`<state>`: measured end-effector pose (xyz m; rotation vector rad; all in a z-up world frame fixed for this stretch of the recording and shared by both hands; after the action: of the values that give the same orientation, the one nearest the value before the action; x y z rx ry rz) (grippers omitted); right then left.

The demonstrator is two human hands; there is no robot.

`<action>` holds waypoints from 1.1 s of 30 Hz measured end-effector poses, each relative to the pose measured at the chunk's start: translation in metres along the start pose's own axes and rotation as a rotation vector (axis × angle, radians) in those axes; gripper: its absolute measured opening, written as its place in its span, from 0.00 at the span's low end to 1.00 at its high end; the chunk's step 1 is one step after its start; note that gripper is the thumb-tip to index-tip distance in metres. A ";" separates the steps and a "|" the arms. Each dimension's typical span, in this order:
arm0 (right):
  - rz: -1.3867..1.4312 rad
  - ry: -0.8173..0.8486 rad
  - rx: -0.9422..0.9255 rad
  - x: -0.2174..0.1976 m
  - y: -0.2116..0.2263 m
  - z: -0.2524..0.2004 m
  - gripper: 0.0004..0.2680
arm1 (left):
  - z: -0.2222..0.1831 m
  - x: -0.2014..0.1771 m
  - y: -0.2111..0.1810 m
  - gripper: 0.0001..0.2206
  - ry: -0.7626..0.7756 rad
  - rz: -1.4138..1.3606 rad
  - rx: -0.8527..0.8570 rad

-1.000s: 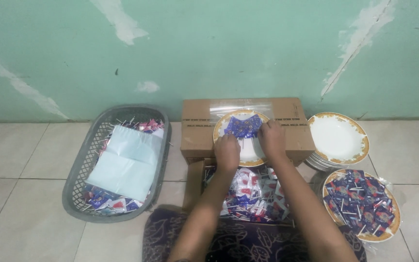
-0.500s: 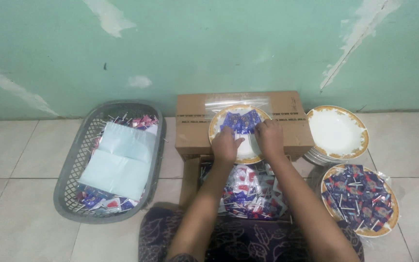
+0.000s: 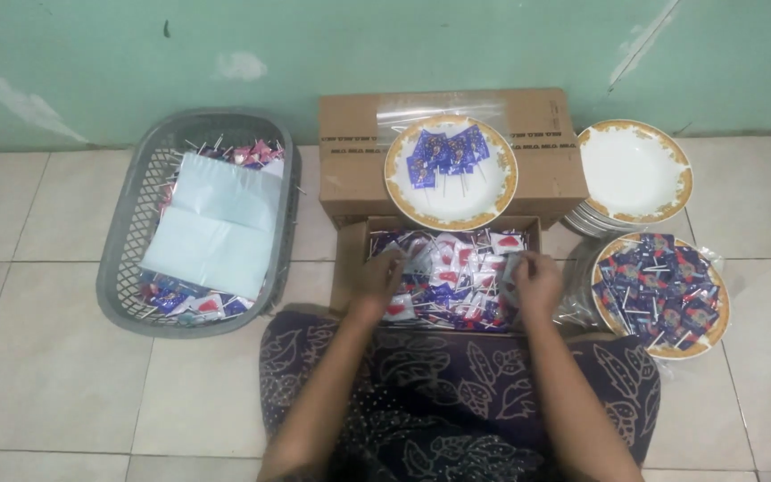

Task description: Arranging small individual food packets onto decorative plates in a circular pattern.

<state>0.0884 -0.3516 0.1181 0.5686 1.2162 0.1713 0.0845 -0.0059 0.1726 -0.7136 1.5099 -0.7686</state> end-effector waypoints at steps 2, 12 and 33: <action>-0.026 0.056 -0.063 0.023 0.009 -0.007 0.05 | -0.008 0.013 0.039 0.13 0.042 -0.013 -0.042; -0.490 0.456 -0.557 0.068 0.097 -0.066 0.12 | -0.011 0.066 0.090 0.16 0.234 0.290 0.103; -0.014 0.355 -0.096 0.078 0.019 -0.030 0.05 | -0.022 0.027 0.071 0.17 0.162 -0.256 -0.226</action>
<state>0.0916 -0.2934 0.0556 0.4566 1.5466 0.3275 0.0605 0.0154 0.1003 -1.0491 1.6898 -0.8722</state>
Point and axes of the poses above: each hand's wrist, its own z-axis towards the middle knuckle, its own x-axis out of the palm, y = z × x, the point moved 9 cm from there along z, towards the middle knuckle, and after that the axes turned 9 degrees about -z, right-handed, at the moved point
